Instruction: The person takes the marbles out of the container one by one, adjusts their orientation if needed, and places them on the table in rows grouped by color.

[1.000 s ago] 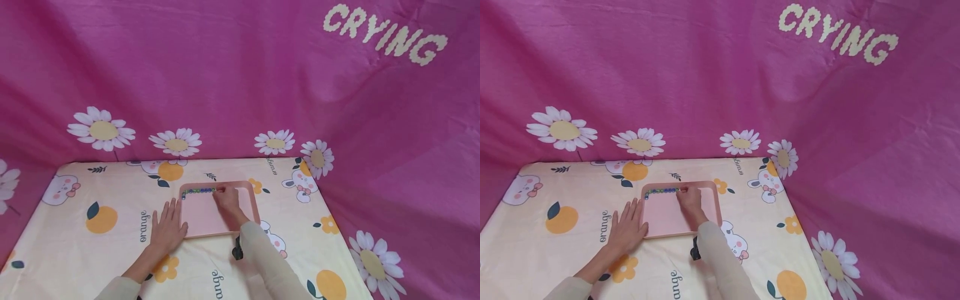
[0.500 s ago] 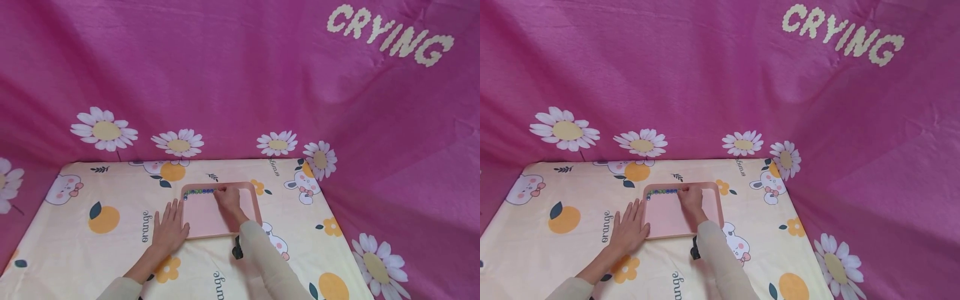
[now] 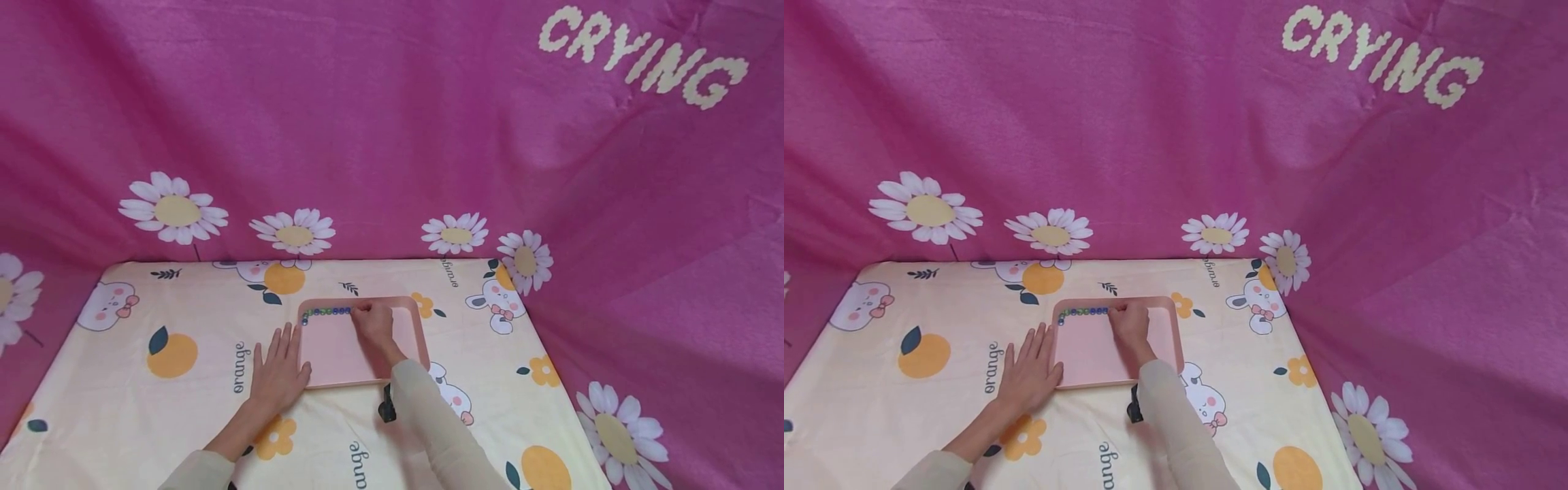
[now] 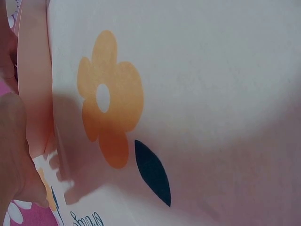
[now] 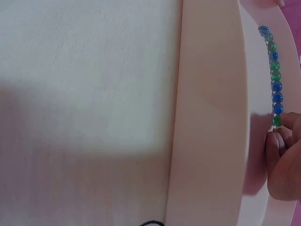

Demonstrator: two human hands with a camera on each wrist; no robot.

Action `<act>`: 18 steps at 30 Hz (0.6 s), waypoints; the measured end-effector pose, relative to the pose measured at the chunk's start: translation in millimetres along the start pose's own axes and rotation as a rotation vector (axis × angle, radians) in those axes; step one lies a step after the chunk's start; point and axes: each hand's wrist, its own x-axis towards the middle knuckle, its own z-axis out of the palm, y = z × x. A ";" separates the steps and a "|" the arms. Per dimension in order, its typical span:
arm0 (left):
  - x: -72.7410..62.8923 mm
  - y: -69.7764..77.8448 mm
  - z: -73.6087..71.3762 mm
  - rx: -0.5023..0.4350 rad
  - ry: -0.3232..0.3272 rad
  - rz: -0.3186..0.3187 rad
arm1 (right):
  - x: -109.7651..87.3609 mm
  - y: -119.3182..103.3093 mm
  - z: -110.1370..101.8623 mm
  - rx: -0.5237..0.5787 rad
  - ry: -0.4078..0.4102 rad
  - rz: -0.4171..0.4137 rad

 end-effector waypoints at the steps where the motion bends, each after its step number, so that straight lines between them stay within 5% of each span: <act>1: -0.1 0.3 0.0 -0.001 -0.002 0.000 | -0.2 -0.1 0.0 -0.004 0.001 -0.001; 18: 0.1 0.9 -0.9 -0.013 0.009 -0.007 | -4.2 3.9 -9.1 0.029 -0.063 -0.033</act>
